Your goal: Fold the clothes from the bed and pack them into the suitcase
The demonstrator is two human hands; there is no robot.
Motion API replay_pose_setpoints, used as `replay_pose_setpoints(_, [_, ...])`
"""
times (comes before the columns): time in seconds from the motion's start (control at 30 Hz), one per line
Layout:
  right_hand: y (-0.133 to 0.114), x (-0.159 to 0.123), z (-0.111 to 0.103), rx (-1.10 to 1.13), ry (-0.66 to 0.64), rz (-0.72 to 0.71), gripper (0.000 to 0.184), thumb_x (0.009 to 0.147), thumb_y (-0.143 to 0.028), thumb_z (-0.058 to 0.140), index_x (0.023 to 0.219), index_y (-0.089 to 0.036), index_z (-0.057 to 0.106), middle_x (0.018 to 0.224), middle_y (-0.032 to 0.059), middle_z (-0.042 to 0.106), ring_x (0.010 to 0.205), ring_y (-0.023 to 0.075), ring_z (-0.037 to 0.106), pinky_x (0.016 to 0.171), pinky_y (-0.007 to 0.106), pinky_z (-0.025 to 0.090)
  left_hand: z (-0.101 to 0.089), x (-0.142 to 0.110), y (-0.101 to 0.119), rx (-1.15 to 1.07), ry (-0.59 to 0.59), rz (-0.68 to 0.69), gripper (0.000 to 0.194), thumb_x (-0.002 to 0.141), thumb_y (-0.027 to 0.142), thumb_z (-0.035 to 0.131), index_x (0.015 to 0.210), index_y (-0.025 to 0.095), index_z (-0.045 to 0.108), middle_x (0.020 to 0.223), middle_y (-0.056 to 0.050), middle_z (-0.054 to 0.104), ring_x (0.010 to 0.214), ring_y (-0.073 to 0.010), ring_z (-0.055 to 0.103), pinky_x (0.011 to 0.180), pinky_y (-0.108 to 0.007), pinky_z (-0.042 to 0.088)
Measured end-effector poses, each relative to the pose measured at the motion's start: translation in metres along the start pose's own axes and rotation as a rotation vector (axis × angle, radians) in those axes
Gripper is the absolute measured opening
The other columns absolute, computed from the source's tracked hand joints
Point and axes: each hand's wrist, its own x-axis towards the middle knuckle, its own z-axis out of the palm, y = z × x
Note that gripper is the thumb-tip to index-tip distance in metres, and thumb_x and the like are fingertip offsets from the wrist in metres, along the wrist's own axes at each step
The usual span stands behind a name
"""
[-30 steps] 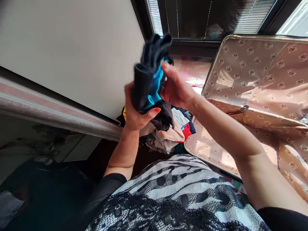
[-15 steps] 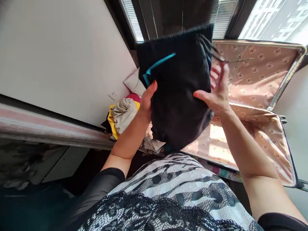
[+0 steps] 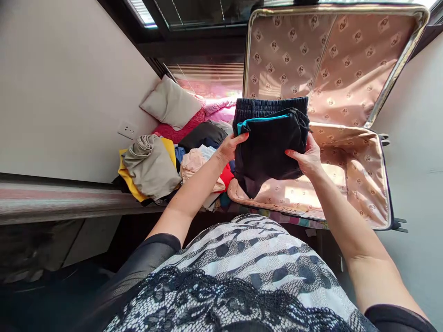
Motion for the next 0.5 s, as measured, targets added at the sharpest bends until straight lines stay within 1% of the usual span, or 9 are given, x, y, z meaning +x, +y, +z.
replay_pose_setpoints(0.07, [0.009, 0.003, -0.010, -0.020, -0.016, 0.000, 0.072, 0.054, -0.043, 0.106, 0.117, -0.031, 0.073, 0.123, 0.0050, 0.080, 0.126, 0.0354, 0.073, 0.113, 0.057, 0.062, -0.004, 0.001, -0.005, 0.041, -0.003, 0.013, 0.055, 0.074, 0.033, 0.102, 0.122, 0.020, 0.077, 0.113, -0.007, 0.084, 0.126, -0.0364, 0.076, 0.114, -0.055, 0.061])
replay_pose_setpoints(0.13, [0.017, -0.001, -0.023, -0.057, -0.050, 0.030, 0.064, 0.053, -0.044, 0.107, 0.107, -0.030, 0.075, 0.112, 0.0035, 0.081, 0.115, 0.0352, 0.076, 0.106, 0.058, 0.065, -0.011, -0.005, -0.018, 0.074, -0.044, 0.001, 0.055, 0.066, 0.038, 0.107, 0.110, 0.019, 0.080, 0.108, -0.008, 0.084, 0.120, -0.0374, 0.078, 0.112, -0.055, 0.062])
replay_pose_setpoints(0.17, [0.020, -0.005, -0.030, -0.079, -0.070, 0.050, 0.062, 0.052, -0.045, 0.107, 0.103, -0.030, 0.075, 0.105, 0.0028, 0.081, 0.109, 0.0352, 0.077, 0.102, 0.059, 0.067, -0.014, -0.011, -0.028, 0.082, -0.065, -0.010, 0.054, 0.065, 0.042, 0.107, 0.106, 0.019, 0.080, 0.107, -0.008, 0.084, 0.117, -0.0373, 0.079, 0.110, -0.055, 0.063])
replay_pose_setpoints(0.23, [0.025, -0.015, -0.045, -0.113, -0.114, 0.093, 0.057, 0.052, -0.046, 0.108, 0.097, -0.030, 0.076, 0.097, 0.0027, 0.080, 0.100, 0.0353, 0.078, 0.094, 0.060, 0.069, -0.019, -0.023, -0.048, 0.100, -0.051, -0.007, 0.052, 0.067, 0.047, 0.105, 0.105, 0.020, 0.082, 0.107, -0.008, 0.084, 0.114, -0.0351, 0.080, 0.109, -0.052, 0.063])
replay_pose_setpoints(0.3, [0.029, -0.025, -0.055, -0.121, -0.155, 0.145, 0.055, 0.054, -0.046, 0.108, 0.097, -0.032, 0.077, 0.098, 0.0045, 0.080, 0.096, 0.0353, 0.077, 0.089, 0.058, 0.070, -0.020, -0.027, -0.065, 0.117, 0.010, 0.029, 0.049, 0.073, 0.048, 0.102, 0.111, 0.023, 0.083, 0.110, -0.007, 0.084, 0.114, -0.0312, 0.079, 0.112, -0.048, 0.062])
replay_pose_setpoints(0.37, [0.038, -0.027, -0.059, -0.113, -0.177, 0.205, 0.056, 0.057, -0.048, 0.106, 0.102, -0.032, 0.077, 0.104, 0.0060, 0.081, 0.098, 0.0353, 0.077, 0.088, 0.057, 0.069, -0.020, -0.015, -0.074, 0.134, 0.048, 0.036, 0.047, 0.078, 0.043, 0.098, 0.117, 0.024, 0.081, 0.113, -0.005, 0.083, 0.117, -0.0277, 0.078, 0.115, -0.044, 0.059])
replay_pose_setpoints(0.43, [0.055, -0.020, -0.055, -0.101, -0.177, 0.252, 0.063, 0.060, -0.052, 0.104, 0.112, -0.030, 0.075, 0.114, 0.0069, 0.080, 0.105, 0.0348, 0.076, 0.093, 0.057, 0.067, -0.020, 0.014, -0.076, 0.181, 0.072, 0.006, 0.045, 0.081, 0.034, 0.095, 0.122, 0.024, 0.078, 0.114, -0.005, 0.082, 0.117, -0.0259, 0.077, 0.116, -0.043, 0.058])
replay_pose_setpoints(0.47, [0.067, -0.014, -0.050, -0.097, -0.182, 0.262, 0.067, 0.063, -0.055, 0.102, 0.117, -0.029, 0.072, 0.120, 0.0080, 0.079, 0.110, 0.0347, 0.075, 0.097, 0.058, 0.066, -0.021, 0.032, -0.075, 0.233, 0.125, 0.001, 0.044, 0.082, 0.030, 0.093, 0.122, 0.022, 0.077, 0.113, -0.006, 0.082, 0.117, -0.0257, 0.076, 0.116, -0.043, 0.057])
replay_pose_setpoints(0.5, [0.081, -0.006, -0.044, -0.103, -0.190, 0.267, 0.072, 0.064, -0.058, 0.099, 0.122, -0.027, 0.070, 0.127, 0.0100, 0.078, 0.114, 0.0346, 0.074, 0.101, 0.058, 0.064, -0.022, 0.049, -0.075, 0.309, 0.210, 0.009, 0.042, 0.082, 0.025, 0.091, 0.121, 0.021, 0.075, 0.114, -0.007, 0.081, 0.118, -0.0260, 0.075, 0.117, -0.044, 0.056])
